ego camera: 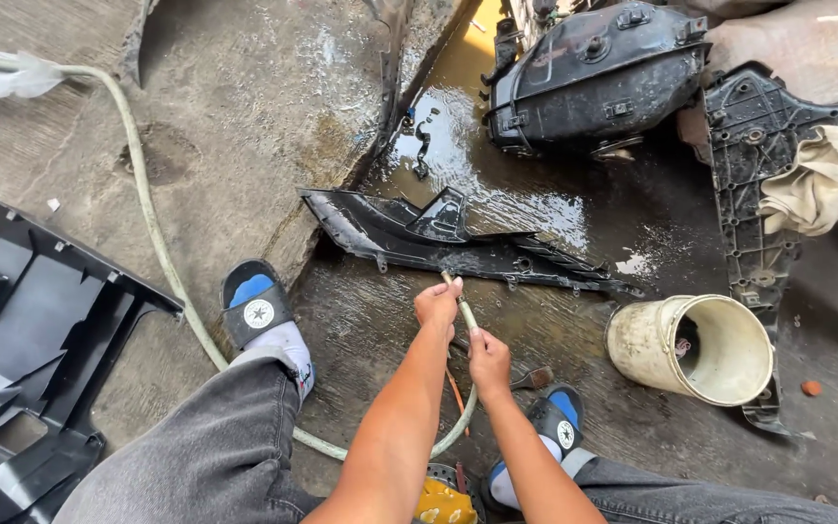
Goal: Cleaning and wiping down motorcycle plastic fairings using a cloth and a detailing tool
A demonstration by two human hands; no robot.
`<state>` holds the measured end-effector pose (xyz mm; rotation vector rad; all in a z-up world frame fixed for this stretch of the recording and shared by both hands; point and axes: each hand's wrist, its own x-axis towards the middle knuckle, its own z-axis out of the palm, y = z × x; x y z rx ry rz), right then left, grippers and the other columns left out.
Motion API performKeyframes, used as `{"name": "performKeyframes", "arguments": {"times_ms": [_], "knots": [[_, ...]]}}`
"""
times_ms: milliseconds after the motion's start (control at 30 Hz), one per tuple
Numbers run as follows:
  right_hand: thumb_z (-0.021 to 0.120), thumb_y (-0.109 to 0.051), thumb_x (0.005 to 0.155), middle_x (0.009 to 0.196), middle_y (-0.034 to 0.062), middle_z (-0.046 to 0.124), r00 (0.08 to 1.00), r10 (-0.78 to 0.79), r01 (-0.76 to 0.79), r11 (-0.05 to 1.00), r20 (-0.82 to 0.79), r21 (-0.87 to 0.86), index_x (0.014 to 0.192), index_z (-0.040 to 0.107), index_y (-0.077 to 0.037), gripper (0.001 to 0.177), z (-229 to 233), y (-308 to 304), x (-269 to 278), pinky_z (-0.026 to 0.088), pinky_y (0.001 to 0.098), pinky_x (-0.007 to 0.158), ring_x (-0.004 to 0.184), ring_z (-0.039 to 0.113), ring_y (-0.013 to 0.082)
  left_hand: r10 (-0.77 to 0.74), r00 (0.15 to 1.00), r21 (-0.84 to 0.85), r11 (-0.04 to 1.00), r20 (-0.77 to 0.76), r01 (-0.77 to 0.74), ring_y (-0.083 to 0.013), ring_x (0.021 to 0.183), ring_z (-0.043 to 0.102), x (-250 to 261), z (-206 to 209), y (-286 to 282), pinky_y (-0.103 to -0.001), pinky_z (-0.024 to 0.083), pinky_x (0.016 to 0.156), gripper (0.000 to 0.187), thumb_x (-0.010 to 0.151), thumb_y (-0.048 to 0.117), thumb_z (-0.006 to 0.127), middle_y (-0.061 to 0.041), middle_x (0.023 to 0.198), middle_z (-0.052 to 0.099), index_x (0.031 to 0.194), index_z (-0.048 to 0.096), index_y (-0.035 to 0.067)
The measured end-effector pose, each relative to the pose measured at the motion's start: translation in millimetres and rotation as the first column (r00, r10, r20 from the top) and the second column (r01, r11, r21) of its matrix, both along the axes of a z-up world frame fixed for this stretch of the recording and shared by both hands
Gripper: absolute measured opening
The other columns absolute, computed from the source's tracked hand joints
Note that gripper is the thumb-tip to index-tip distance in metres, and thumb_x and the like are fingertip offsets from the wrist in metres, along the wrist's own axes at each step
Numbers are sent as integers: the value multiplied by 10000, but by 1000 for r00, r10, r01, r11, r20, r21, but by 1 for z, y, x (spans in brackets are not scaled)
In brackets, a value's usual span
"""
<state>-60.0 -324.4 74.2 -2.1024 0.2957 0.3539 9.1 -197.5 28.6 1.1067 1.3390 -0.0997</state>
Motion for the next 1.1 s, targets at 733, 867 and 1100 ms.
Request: {"name": "performKeyframes", "arguments": {"times_ms": [733,867,1100], "knots": [[597,-211,1082,881,155,618,629,176,-164,982,757,-92,915,672,-19,265,141,77,38,519,413,806,894,655,370,-848,-6,564,-358,-530,744,-284,997,773,80,293,74,-466,642,895,323,874,334,744,-124,973,776,1066,777,77],[810,-175,866,1049,191,621,717,212,-299,954,664,18,1156,635,-18,374,215,95,55,588,403,688,932,676,356,-704,236,722,-542,-670,431,-342,838,737,55,403,122,-548,544,797,250,785,284,773,-83,813,724,978,749,128],[769,-137,938,1000,82,648,859,222,-396,860,462,321,1081,651,-76,195,252,75,67,491,305,825,913,590,138,-921,171,836,-227,-351,499,-431,1212,637,-90,535,220,-634,503,1007,389,960,308,676,-178,1207,731,1313,627,155]]}}
